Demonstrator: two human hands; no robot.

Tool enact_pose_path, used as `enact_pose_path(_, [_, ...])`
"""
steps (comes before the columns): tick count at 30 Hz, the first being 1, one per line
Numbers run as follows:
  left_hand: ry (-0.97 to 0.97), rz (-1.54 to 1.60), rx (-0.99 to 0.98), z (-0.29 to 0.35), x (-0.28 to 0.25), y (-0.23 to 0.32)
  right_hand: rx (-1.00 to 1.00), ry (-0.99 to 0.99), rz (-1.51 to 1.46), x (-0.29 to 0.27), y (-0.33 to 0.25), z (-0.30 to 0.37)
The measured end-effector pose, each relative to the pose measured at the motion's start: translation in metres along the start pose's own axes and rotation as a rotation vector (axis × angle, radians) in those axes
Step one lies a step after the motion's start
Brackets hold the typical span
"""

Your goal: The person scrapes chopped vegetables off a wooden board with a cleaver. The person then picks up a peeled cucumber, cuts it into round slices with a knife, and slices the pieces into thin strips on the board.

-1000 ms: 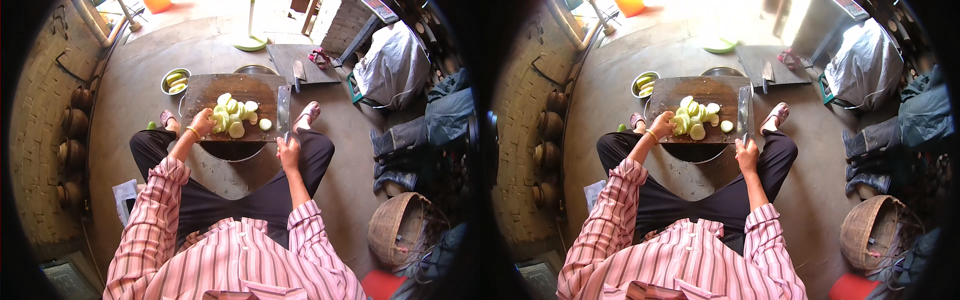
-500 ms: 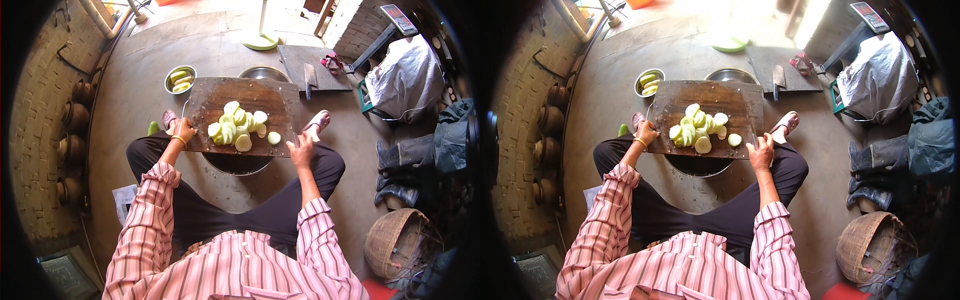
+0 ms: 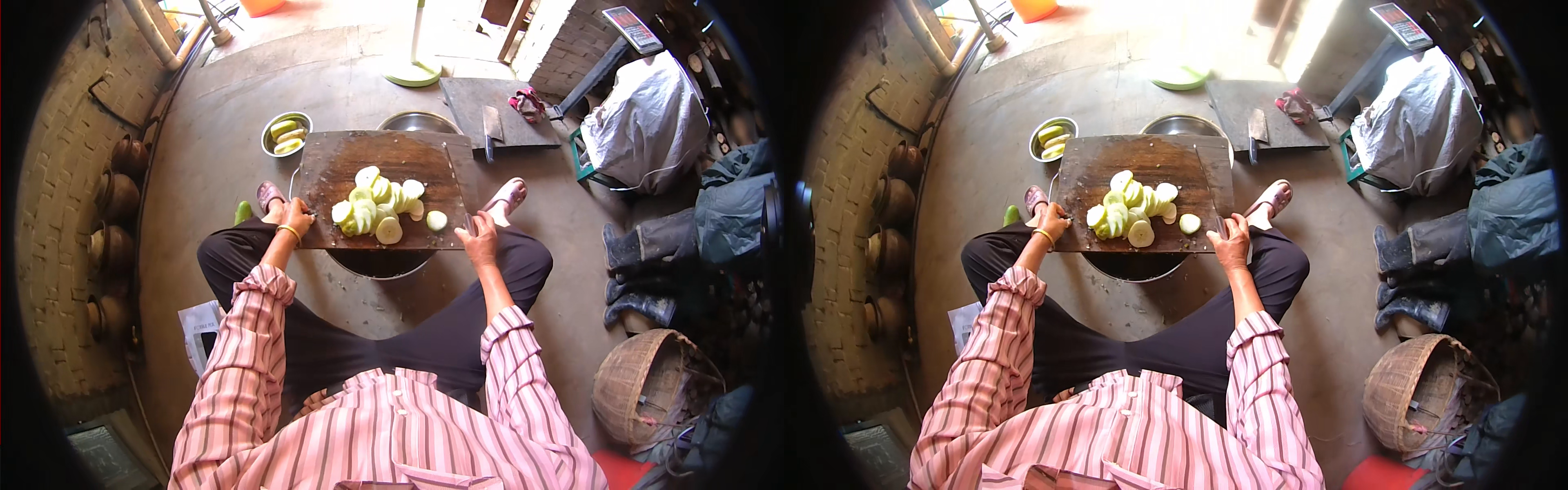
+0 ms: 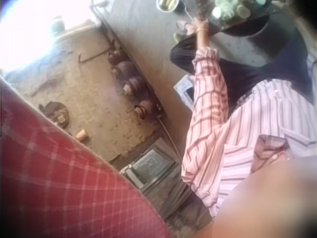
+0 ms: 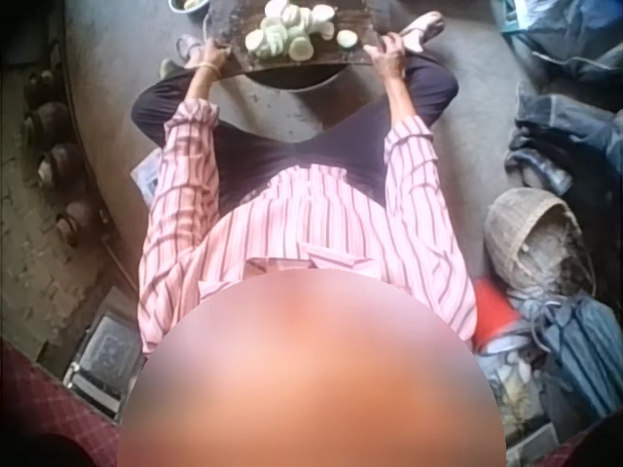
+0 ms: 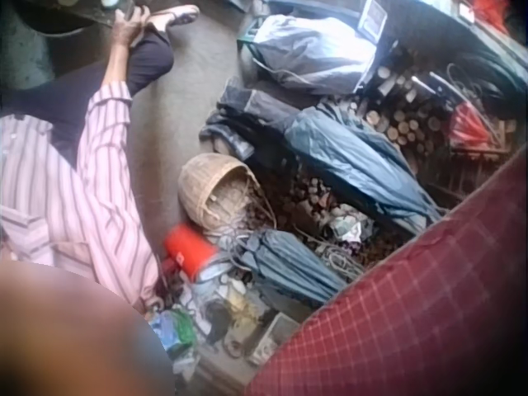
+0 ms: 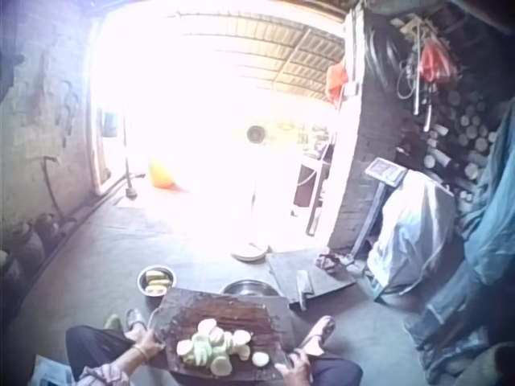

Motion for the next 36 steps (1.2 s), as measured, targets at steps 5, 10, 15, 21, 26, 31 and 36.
enact_pose_path(5, [-0.045, -0.037, -0.016, 0.022, -0.004, -0.016, -0.027, -0.052, -0.052, 0.000, -0.008, 0.020])
enact_pose_path(10, [-0.021, -0.123, 0.002, 0.043, -0.017, -0.007, -0.071, -0.103, -0.036, -0.006, -0.025, 0.028])
enact_pose_path(15, [0.448, -0.291, 0.436, 0.116, -0.036, 0.111, -0.054, -0.038, 0.012, -0.017, -0.038, 0.026])
enact_pose_path(21, [0.038, -0.325, 1.108, 0.239, 0.087, 0.245, -0.050, 0.061, -0.068, -0.024, -0.036, 0.020])
enact_pose_path(26, [0.012, -0.544, 1.309, 0.245, 0.165, 0.256, 0.058, 0.065, -0.167, -0.023, -0.034, 0.019])
enact_pose_path(31, [0.028, -0.686, 1.147, 0.192, 0.147, 0.258, 0.091, 0.054, -0.204, -0.020, -0.029, 0.011])
enact_pose_path(36, [-0.003, -0.749, 0.867, 0.128, 0.111, 0.231, 0.048, -0.019, -0.223, -0.007, -0.039, 0.004])
Point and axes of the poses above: each hand's wrist, its own z-axis away from the middle knuckle, its own x-axis out of the palm, y = z × x, the point moved 10 cm from there along -z, towards the middle knuckle, and after that the axes turned 12 degrees about -x, right-handed, at the moved point
